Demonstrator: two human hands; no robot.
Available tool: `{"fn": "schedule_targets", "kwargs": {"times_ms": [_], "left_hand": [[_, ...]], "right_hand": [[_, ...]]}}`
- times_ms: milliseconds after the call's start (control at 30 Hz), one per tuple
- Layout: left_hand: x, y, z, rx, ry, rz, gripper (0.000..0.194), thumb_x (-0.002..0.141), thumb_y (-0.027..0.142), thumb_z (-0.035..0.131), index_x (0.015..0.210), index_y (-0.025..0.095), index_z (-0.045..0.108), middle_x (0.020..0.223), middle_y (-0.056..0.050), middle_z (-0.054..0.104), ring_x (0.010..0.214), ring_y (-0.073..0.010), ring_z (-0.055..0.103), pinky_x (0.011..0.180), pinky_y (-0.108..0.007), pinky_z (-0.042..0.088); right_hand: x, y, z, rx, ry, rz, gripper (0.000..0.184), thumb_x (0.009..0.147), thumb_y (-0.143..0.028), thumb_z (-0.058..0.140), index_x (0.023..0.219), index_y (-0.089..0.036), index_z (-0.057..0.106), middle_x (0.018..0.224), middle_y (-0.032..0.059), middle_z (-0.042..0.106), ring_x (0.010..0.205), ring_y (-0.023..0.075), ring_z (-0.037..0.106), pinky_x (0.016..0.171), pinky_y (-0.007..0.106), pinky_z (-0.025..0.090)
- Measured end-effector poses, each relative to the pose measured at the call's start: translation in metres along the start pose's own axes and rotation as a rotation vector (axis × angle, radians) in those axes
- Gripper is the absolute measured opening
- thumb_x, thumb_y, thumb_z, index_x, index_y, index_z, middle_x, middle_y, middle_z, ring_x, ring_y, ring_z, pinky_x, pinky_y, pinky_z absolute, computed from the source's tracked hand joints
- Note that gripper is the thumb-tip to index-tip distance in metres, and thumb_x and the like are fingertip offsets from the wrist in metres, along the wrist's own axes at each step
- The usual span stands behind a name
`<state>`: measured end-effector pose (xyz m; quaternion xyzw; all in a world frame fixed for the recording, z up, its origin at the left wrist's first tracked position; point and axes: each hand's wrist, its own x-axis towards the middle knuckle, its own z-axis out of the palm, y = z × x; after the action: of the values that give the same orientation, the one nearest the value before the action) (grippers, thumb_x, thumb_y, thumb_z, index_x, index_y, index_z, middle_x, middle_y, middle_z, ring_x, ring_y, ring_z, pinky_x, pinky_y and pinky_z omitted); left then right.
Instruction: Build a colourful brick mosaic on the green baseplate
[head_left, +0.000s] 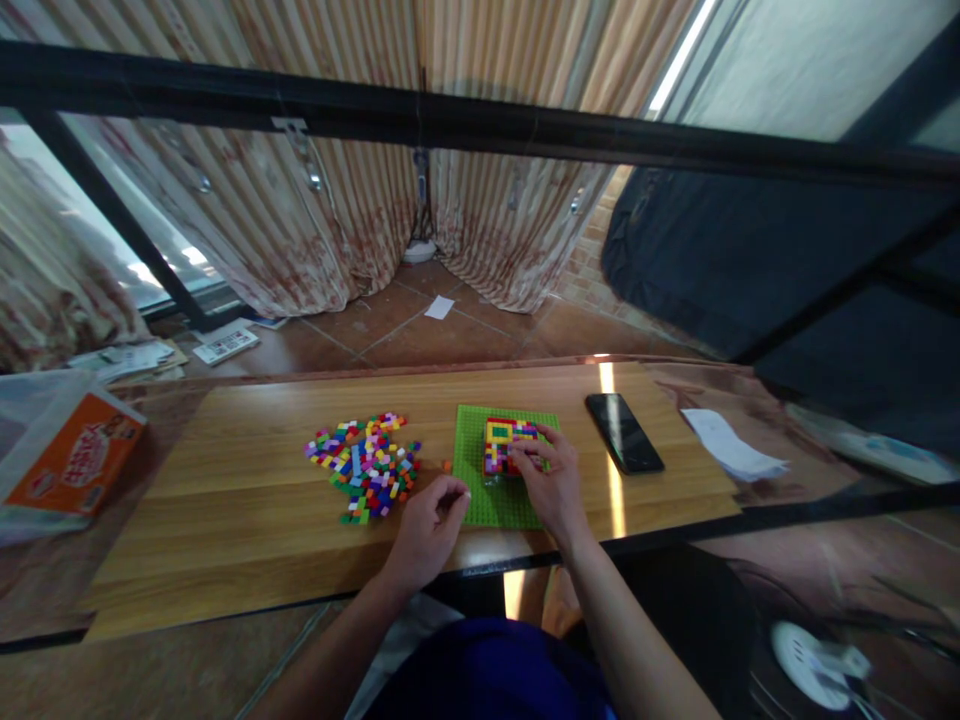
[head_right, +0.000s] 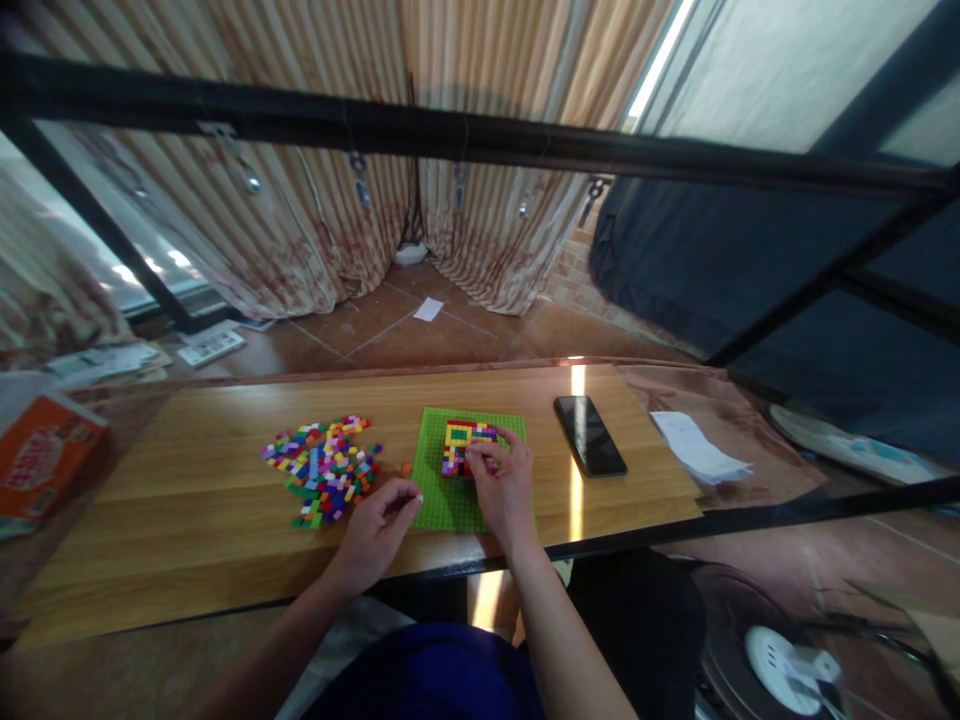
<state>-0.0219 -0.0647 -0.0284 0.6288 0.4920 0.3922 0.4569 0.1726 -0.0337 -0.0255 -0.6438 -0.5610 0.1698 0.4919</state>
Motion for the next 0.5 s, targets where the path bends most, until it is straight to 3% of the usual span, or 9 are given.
{"fn": "schedule_targets", "kwargs": {"times_ms": [167,500], "left_hand": [[-0.0001,0.0032,0.0,0.036,-0.019,0.002,0.016,0.087,0.031,0.052,0.088,0.018,0.06,0.079,-0.001,0.064,0.073,-0.0139,0.059,0.07,-0.024,0.045],[-0.0002,0.0051,0.0004,0.028,-0.004,0.001,0.016,0.087,0.032,0.053,0.086,0.019,0.062,0.077,-0.001,0.064,0.071,-0.014,0.059,0.068,-0.024,0.045]], "right_hand": [[-0.0004,0.0048,0.0063,0.14,-0.012,0.1,0.014,0.078,-0.036,0.066,0.081,-0.024,0.074,0.118,0.0077,0.056,0.114,0.0241,0.052,0.099,0.045,0.04],[-0.002,-0.0029,0.0093,0.199,0.001,0.138,0.015,0.08,-0.035,0.062,0.082,-0.024,0.073,0.114,0.0083,0.057,0.118,0.0245,0.049,0.101,0.044,0.04]]}}
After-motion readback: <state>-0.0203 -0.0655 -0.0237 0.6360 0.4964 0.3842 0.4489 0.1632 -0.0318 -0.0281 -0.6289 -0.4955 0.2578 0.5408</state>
